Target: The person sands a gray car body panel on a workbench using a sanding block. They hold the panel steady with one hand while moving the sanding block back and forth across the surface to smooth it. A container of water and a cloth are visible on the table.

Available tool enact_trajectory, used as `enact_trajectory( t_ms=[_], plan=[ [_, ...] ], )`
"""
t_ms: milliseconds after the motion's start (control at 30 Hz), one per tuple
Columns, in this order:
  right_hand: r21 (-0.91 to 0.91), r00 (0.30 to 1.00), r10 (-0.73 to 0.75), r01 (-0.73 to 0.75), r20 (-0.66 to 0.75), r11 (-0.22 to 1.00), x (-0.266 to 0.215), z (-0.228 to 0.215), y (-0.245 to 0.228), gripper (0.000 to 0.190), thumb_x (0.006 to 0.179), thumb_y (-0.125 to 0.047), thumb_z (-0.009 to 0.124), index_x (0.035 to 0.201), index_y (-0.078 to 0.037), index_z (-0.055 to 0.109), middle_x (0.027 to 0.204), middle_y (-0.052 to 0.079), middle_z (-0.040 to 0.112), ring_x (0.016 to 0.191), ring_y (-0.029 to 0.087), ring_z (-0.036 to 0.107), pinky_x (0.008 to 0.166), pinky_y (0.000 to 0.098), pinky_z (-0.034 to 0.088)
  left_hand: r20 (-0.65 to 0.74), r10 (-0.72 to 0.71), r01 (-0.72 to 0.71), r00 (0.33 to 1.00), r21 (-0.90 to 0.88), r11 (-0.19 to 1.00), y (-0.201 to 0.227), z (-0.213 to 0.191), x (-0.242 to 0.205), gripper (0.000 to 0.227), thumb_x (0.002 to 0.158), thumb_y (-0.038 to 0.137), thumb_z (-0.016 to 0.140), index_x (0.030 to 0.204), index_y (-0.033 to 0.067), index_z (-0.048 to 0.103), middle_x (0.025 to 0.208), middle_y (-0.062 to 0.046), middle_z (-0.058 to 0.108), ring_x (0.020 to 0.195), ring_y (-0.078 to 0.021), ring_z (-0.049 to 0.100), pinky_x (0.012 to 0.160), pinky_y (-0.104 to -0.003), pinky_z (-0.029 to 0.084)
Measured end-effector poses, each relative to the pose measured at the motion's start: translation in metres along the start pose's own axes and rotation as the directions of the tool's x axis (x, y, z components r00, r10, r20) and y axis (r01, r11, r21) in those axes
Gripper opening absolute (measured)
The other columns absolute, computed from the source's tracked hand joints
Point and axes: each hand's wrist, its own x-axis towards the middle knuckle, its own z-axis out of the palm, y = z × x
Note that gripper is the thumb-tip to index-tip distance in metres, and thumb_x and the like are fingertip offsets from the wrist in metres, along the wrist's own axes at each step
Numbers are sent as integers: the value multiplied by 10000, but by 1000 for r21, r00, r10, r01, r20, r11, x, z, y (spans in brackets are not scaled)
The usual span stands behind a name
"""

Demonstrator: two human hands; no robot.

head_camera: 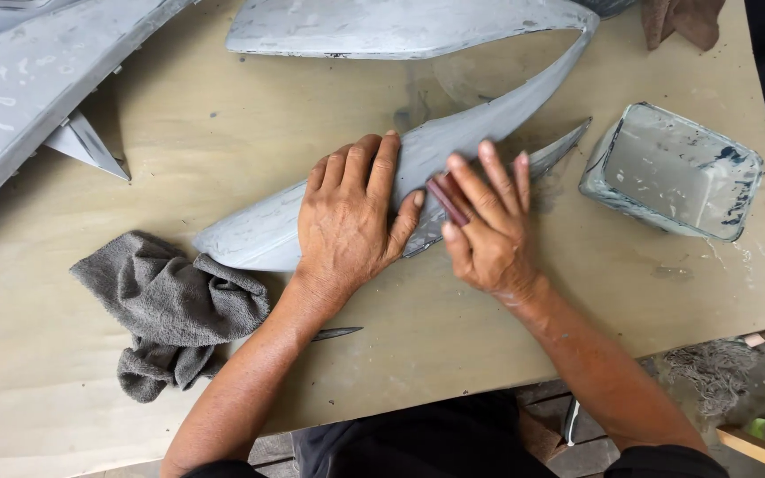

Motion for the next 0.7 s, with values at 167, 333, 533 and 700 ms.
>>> enact_trajectory(
  t_ms=[167, 333, 533, 700],
  plan=[
    [-61, 995, 88, -90, -36, 994, 17, -14, 9, 506, 1091, -297, 378, 1389, 12, 645, 1573, 131, 483, 1504, 357, 309, 1243, 538, 78, -12, 3, -3, 1000, 6, 1000, 0, 2, -1, 558, 1036, 438, 499, 1415, 30, 546, 1218, -163, 614, 1147, -333, 629, 1030, -472, 470],
    [-20, 999, 32, -32, -34, 999, 6, -2, 5, 491, 1075, -329, 414, 1377, -23, 652, 1561, 128, 497, 1501, 367, 319, 1253, 546, 67, -16, 8, -8, 1000, 22, 1000, 2, -1, 0, 534, 1045, 414, 491, 1416, 34, 548, 1220, -160, 617, 1157, -329, 627, 1036, -472, 468],
    [-66, 996, 39, -45, -86, 997, 11, 0, 17, 473, 1083, -298, 426, 1382, -28, 674, 1527, 145, 536, 1468, 360, 386, 1244, 513, 130, -26, 13, -12, 1000, 40, 999, 3, -4, 0, 493, 1068, 368, 462, 1425, 38, 544, 1225, -159, 617, 1155, -326, 626, 1039, -459, 468],
    [-63, 999, -29, 27, -32, 998, 16, -8, -16, 411, 1060, -291, 493, 1342, -77, 703, 1510, 129, 555, 1461, 389, 395, 1241, 560, 153, -18, 9, -9, 1000, 29, 1000, 3, -5, 0, 476, 1067, 336, 457, 1428, 38, 542, 1236, -161, 621, 1163, -328, 624, 1047, -461, 463]
  ],
)
